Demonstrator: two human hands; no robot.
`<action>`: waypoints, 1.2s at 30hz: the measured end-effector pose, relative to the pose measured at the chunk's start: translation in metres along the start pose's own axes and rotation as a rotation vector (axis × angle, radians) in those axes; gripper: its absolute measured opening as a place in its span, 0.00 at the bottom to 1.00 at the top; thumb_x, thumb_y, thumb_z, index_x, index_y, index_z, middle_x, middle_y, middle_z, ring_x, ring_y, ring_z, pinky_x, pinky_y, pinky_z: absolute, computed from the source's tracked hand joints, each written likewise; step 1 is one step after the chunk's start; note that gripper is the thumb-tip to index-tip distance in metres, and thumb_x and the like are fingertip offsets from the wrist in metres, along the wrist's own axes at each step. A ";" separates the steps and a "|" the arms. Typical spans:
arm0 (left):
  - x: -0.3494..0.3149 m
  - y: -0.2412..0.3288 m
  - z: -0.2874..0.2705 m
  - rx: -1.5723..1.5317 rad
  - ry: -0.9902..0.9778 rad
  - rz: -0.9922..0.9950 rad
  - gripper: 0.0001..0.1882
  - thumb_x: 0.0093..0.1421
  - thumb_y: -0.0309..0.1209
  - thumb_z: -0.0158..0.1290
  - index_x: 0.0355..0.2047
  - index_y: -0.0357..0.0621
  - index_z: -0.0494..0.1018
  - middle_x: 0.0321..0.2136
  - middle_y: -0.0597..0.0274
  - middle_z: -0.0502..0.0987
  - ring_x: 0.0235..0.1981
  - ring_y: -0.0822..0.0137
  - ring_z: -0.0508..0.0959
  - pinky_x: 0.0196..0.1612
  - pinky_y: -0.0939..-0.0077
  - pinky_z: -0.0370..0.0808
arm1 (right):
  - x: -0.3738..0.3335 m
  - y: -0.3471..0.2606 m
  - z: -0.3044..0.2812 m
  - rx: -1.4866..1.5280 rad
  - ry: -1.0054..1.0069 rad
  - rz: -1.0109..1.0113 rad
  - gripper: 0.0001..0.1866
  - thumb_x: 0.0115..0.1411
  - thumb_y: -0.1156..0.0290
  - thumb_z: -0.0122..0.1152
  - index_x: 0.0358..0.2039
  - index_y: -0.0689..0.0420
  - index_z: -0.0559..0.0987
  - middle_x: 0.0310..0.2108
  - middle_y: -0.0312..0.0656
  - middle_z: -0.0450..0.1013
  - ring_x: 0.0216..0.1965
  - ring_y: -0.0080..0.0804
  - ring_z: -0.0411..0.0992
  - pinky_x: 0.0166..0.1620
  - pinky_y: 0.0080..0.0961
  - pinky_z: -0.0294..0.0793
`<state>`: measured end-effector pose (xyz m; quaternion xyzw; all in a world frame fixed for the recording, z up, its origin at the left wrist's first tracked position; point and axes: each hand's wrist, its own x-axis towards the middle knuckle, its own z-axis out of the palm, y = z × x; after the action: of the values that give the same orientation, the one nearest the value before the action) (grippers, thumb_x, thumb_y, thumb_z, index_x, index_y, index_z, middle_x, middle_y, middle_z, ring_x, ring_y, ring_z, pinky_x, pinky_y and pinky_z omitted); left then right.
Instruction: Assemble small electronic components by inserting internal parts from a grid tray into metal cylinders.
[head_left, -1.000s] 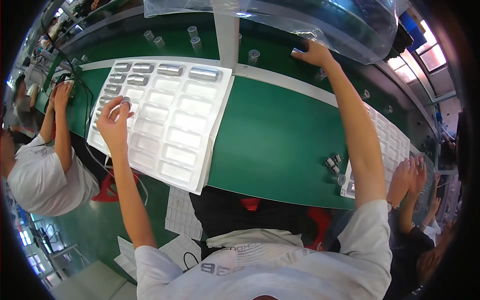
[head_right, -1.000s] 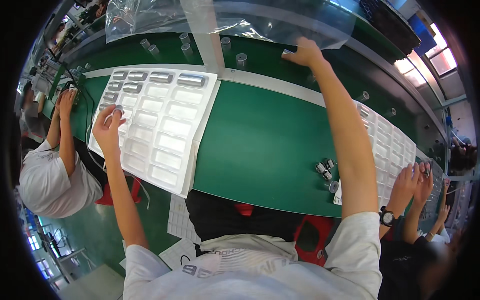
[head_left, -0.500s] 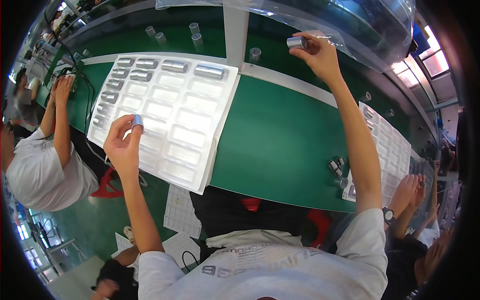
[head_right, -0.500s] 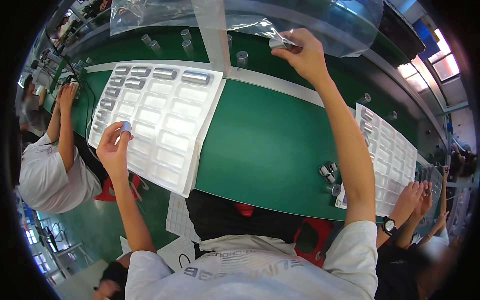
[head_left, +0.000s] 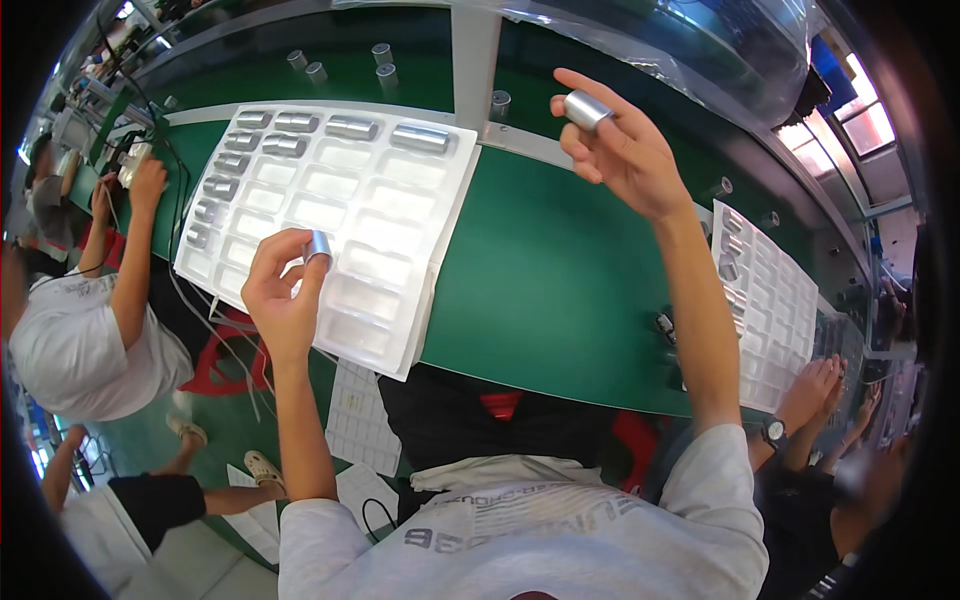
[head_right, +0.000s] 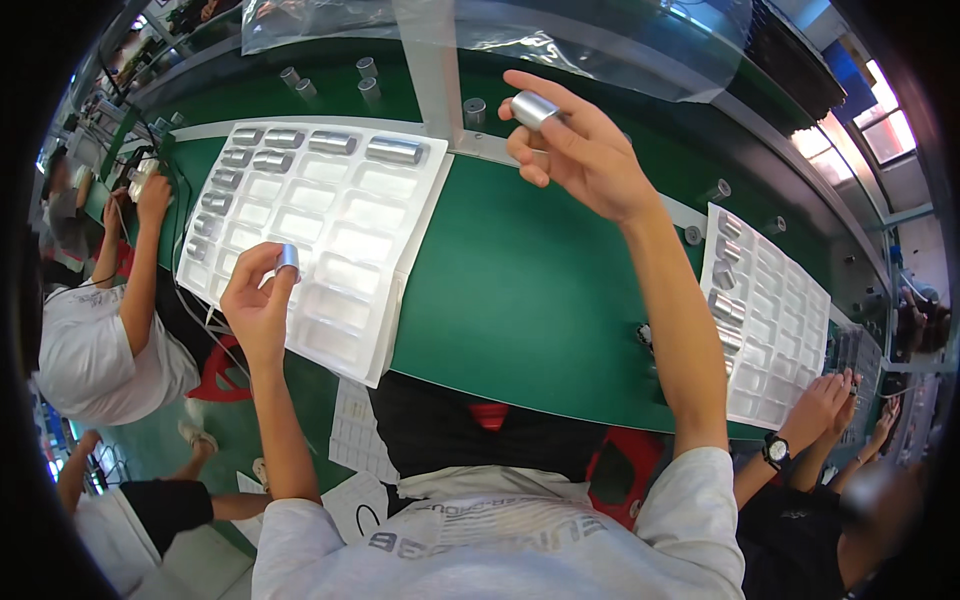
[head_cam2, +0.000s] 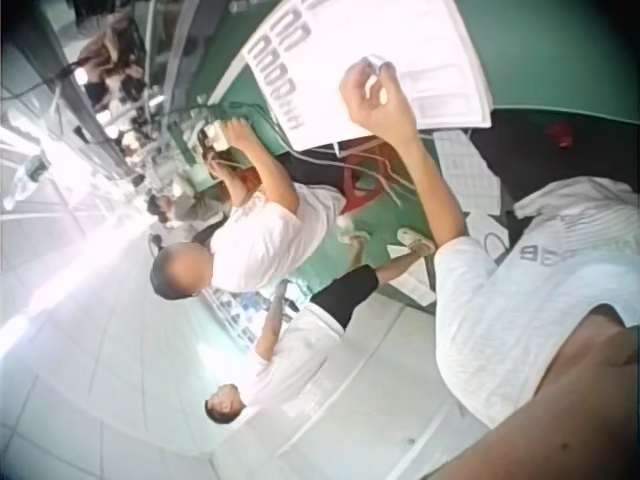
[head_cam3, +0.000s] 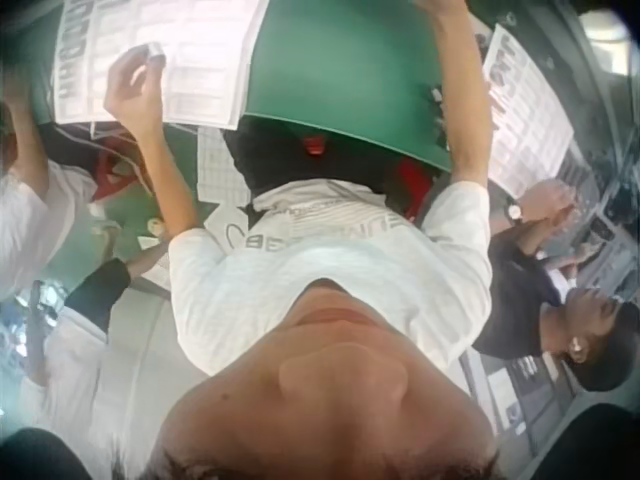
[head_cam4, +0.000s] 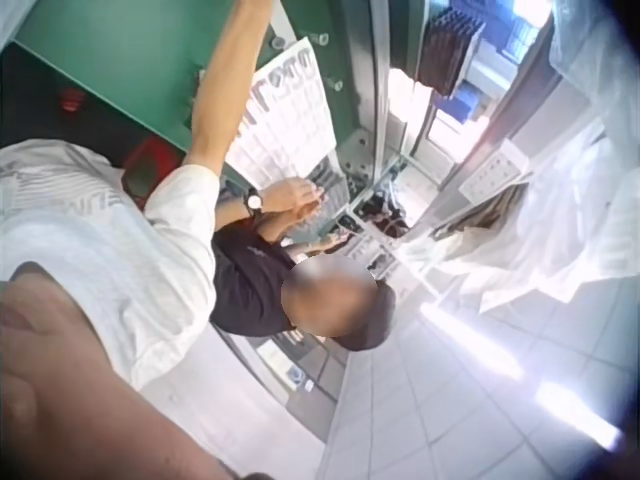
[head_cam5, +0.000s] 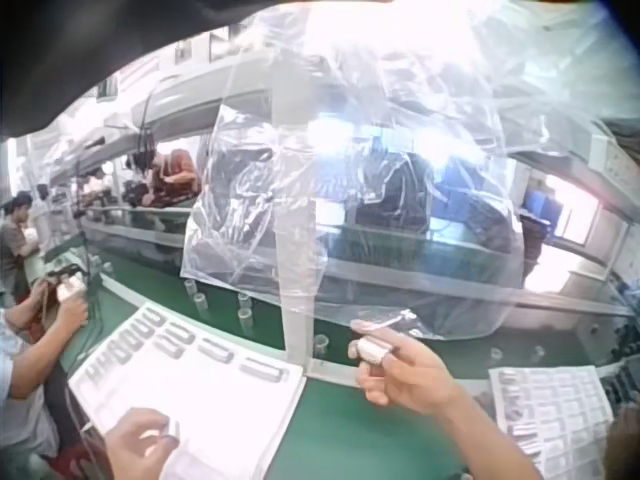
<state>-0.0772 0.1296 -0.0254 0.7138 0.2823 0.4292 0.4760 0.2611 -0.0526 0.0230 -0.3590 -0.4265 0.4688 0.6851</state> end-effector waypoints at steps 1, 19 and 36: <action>0.000 0.000 0.000 -0.002 -0.011 -0.012 0.15 0.51 0.12 0.56 0.40 0.35 0.76 0.42 0.60 0.75 0.40 0.71 0.77 0.36 0.83 0.77 | -0.002 0.000 0.003 -0.093 0.019 -0.044 0.30 0.67 0.63 0.53 0.64 0.63 0.60 0.48 0.43 0.63 0.33 0.24 0.63 0.30 0.18 0.63; -0.014 0.009 0.000 0.010 -0.056 -0.073 0.14 0.50 0.12 0.56 0.38 0.34 0.76 0.40 0.60 0.75 0.39 0.71 0.77 0.35 0.82 0.78 | 0.071 0.054 -0.095 -1.027 0.391 0.329 0.22 0.62 0.63 0.60 0.52 0.62 0.74 0.43 0.41 0.74 0.42 0.23 0.71 0.43 0.19 0.70; -0.025 -0.007 -0.013 -0.009 -0.111 -0.088 0.14 0.56 0.12 0.50 0.43 0.31 0.73 0.41 0.60 0.75 0.37 0.71 0.77 0.35 0.78 0.76 | 0.105 0.103 -0.156 -1.672 0.490 0.319 0.13 0.61 0.60 0.53 0.38 0.51 0.82 0.38 0.47 0.78 0.41 0.50 0.76 0.45 0.43 0.76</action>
<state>-0.1001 0.1172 -0.0381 0.7212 0.2845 0.3691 0.5125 0.3912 0.0636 -0.1016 -0.8878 -0.4157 0.0036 0.1973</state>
